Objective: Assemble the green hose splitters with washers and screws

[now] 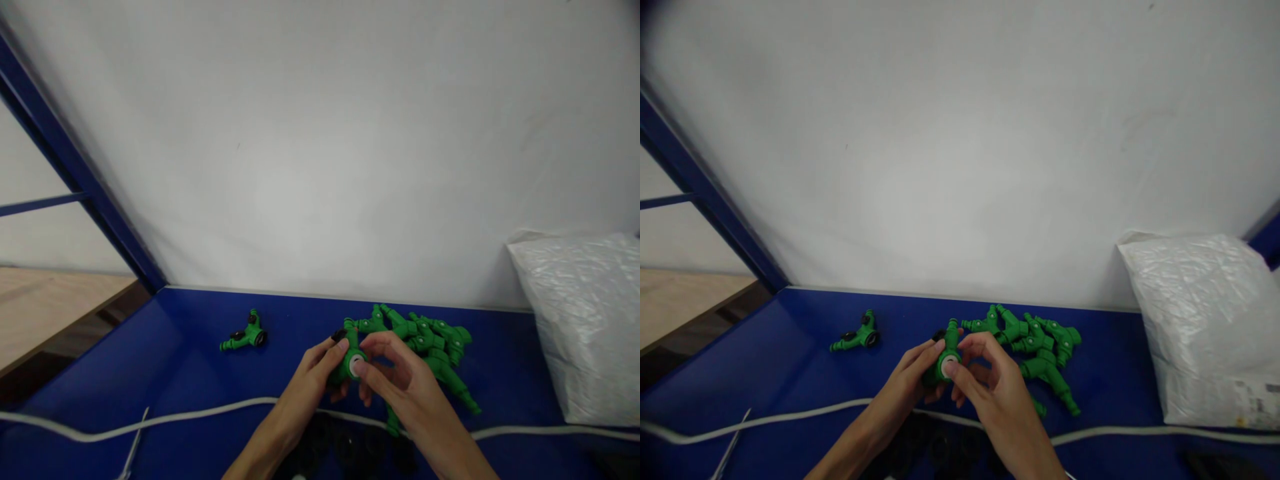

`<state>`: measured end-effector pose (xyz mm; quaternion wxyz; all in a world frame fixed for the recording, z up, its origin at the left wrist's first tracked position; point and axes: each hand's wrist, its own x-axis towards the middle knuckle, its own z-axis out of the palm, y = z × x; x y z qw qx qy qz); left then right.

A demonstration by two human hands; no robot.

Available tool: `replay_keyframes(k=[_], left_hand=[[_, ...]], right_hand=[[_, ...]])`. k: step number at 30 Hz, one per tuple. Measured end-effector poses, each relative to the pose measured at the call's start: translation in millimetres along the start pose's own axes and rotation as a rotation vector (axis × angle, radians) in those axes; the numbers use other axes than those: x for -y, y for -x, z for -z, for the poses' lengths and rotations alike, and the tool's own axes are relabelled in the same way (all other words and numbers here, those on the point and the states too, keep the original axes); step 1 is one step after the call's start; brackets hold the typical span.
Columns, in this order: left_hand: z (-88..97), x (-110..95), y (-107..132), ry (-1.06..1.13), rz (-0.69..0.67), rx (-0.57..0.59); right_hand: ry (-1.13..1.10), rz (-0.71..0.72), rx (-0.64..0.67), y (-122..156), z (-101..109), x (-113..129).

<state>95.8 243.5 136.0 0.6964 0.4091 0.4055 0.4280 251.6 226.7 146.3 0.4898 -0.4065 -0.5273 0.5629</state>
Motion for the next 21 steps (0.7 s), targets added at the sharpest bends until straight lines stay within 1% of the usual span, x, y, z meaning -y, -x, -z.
replay_keyframes(k=[6, 10, 12, 16, 19, 21], left_hand=[[0.0, 1, 1, -0.038, 0.02, -0.035], [-0.3, 2, 0, -0.102, -0.037, 0.033], [-0.4, 2, -2, -0.123, -0.056, 0.047], [1.4, 3, -4, -0.116, -0.072, 0.06], [3.8, 5, -5, -0.106, -0.059, 0.028], [4.9, 6, -6, -0.117, -0.054, 0.02]], right_hand=[[-0.021, -0.037, -0.019, 1, -3, 3], [-0.061, -0.056, -0.016, 2, -4, 1], [-0.064, -0.056, -0.017, 1, -3, 0], [-0.023, -0.067, 0.025, 0, 2, 1], [0.004, -0.075, 0.065, 0, 6, 4], [0.008, -0.083, 0.064, 0, 7, 5]])
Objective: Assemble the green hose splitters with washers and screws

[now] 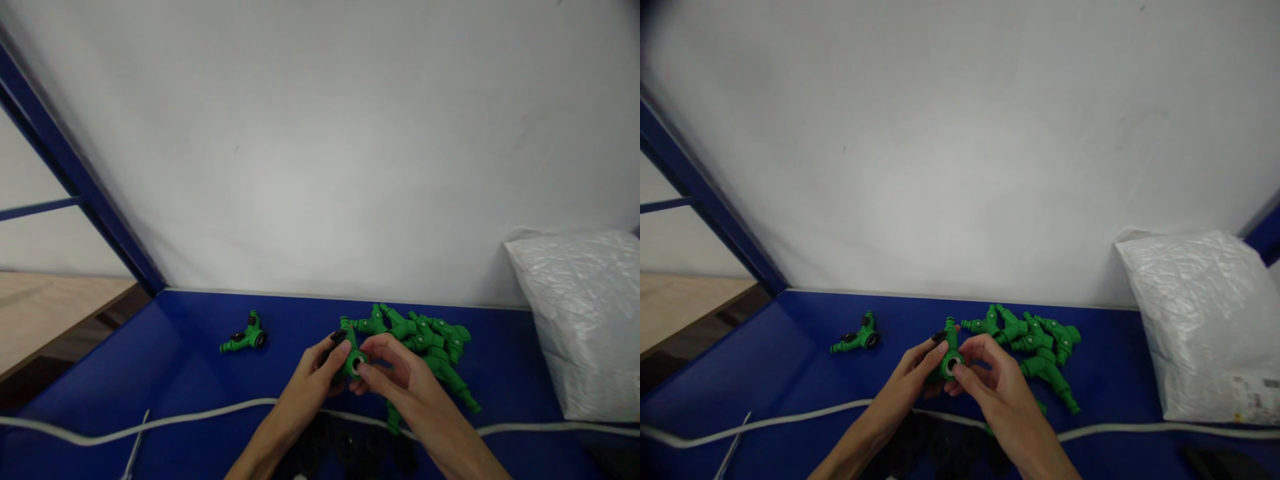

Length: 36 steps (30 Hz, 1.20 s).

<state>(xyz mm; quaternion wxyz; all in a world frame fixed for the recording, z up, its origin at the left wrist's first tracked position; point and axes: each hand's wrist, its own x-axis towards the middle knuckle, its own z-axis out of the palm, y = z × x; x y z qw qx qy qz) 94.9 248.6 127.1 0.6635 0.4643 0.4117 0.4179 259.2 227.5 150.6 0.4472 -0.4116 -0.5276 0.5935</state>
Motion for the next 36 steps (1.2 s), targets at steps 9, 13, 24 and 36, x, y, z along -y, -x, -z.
replay_keyframes(k=[9, 13, 24, 36], left_hand=[[1.4, 4, 1, -0.079, -0.011, 0.003], [1.3, 2, 2, -0.072, 0.043, -0.036], [1.4, 2, 1, -0.079, 0.01, -0.028], [13.9, -25, 2, 0.421, -0.083, -0.124]], right_hand=[[0.047, -0.01, -0.05, 1, -1, -6], [0.063, 0.005, -0.057, 1, -2, -5], [0.115, 0.047, -0.192, 1, -10, -8], [0.539, 0.052, 0.052, 10, -22, -2]])
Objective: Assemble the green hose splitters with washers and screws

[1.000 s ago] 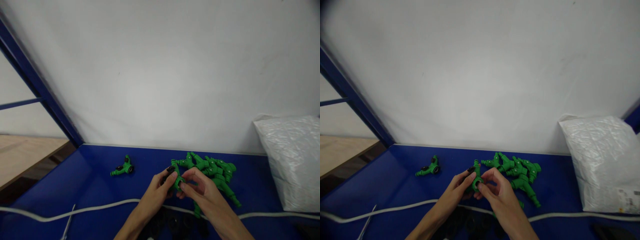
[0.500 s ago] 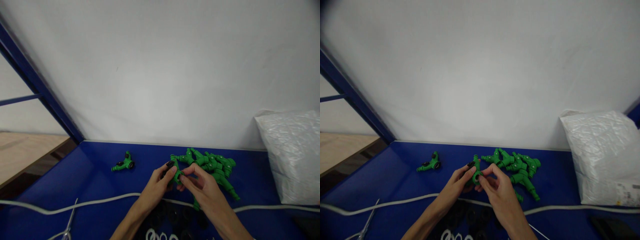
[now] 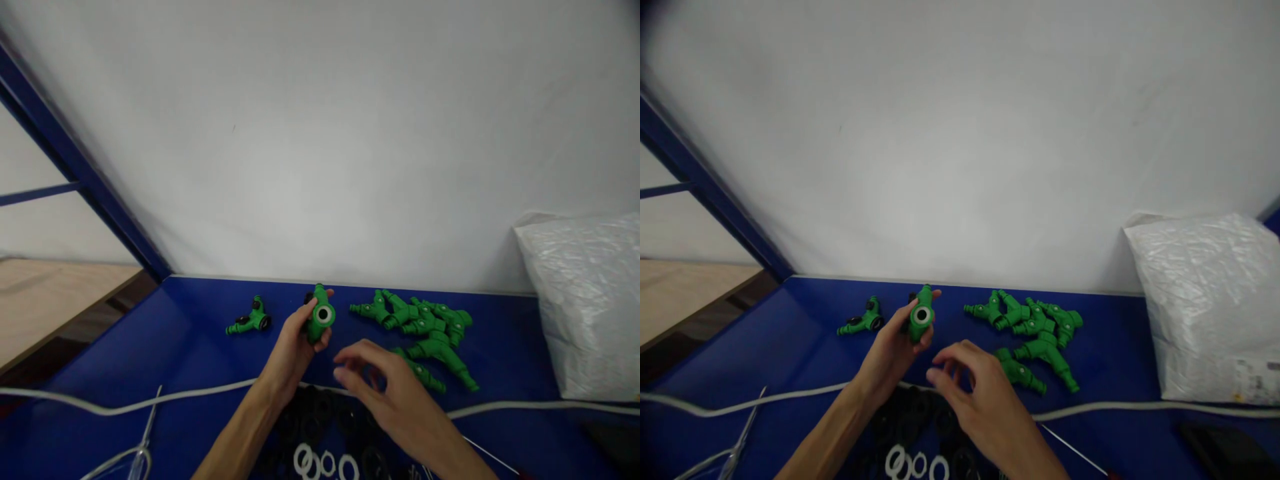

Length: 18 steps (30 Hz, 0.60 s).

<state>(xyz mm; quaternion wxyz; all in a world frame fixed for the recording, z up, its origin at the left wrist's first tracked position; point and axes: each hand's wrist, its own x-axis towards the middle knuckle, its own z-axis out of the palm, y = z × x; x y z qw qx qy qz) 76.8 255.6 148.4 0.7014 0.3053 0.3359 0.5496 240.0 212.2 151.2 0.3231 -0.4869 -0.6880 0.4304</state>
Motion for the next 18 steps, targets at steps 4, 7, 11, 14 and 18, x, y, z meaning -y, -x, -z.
replay_keyframes(k=[4, 7, 11, 14, 18], left_hand=[[5.7, -5, -3, 0.198, 0.046, 0.027], [5.6, -4, -2, 0.246, 0.101, 0.069], [3.5, -3, 1, 0.285, 0.151, 0.128], [3.0, -4, 2, 0.301, 0.161, 0.155], [2.7, -4, 4, 0.283, 0.159, 0.133]], right_hand=[[0.19, 0.081, 0.221, 7, -15, -7], [0.282, 0.116, 0.236, 6, -25, -17], [0.298, 0.136, 0.228, 2, -27, -20], [0.222, 0.15, 0.182, 0, -21, -16], [0.006, 0.087, 0.038, -5, -3, -15]])
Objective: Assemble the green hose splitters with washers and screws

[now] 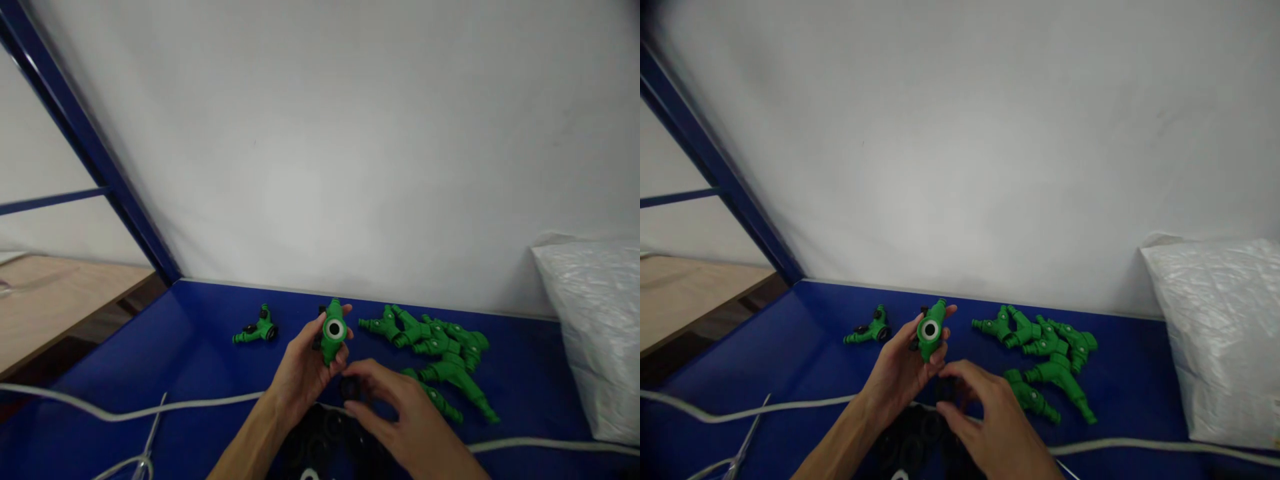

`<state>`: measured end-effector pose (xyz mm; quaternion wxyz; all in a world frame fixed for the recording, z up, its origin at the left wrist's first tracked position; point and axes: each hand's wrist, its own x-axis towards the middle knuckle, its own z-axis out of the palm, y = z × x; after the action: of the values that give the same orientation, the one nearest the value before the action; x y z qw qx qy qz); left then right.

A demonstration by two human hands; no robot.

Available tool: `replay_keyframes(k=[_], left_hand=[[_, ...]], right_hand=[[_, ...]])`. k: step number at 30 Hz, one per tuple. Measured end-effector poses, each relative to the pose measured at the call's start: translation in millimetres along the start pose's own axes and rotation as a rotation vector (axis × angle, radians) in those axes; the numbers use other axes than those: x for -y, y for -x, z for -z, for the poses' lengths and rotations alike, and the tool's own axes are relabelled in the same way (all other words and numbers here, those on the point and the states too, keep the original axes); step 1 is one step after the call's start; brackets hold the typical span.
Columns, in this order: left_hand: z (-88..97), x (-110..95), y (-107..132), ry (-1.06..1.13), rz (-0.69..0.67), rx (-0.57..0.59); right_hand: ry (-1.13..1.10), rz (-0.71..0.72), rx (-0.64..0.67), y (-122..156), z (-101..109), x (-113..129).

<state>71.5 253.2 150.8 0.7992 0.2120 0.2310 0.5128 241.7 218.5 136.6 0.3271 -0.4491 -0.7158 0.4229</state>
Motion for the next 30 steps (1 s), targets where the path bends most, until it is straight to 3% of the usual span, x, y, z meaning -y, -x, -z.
replay_keyframes(k=[4, 8, 16, 22, 26, 30], left_hand=[[-0.5, 2, 0, -0.016, 0.001, -0.057], [-0.5, 5, -1, -0.067, -0.014, -0.09], [2.1, 12, -6, -0.231, -0.05, -0.11], [9.3, 20, -12, -0.401, -0.091, -0.03], [8.5, 21, -11, -0.472, -0.11, -0.002], [4.4, 19, -8, -0.521, -0.101, -0.007]], right_hand=[[-0.349, -0.032, -0.23, -6, 18, -4], [-0.437, 0.008, -0.359, -8, 23, -5], [-0.305, 0.056, -0.369, -4, 19, 3], [0.003, 0.159, -0.383, -5, 17, -7], [0.039, 0.159, -0.42, -3, 15, -12], [0.188, 0.311, -0.494, -2, 15, -9]])
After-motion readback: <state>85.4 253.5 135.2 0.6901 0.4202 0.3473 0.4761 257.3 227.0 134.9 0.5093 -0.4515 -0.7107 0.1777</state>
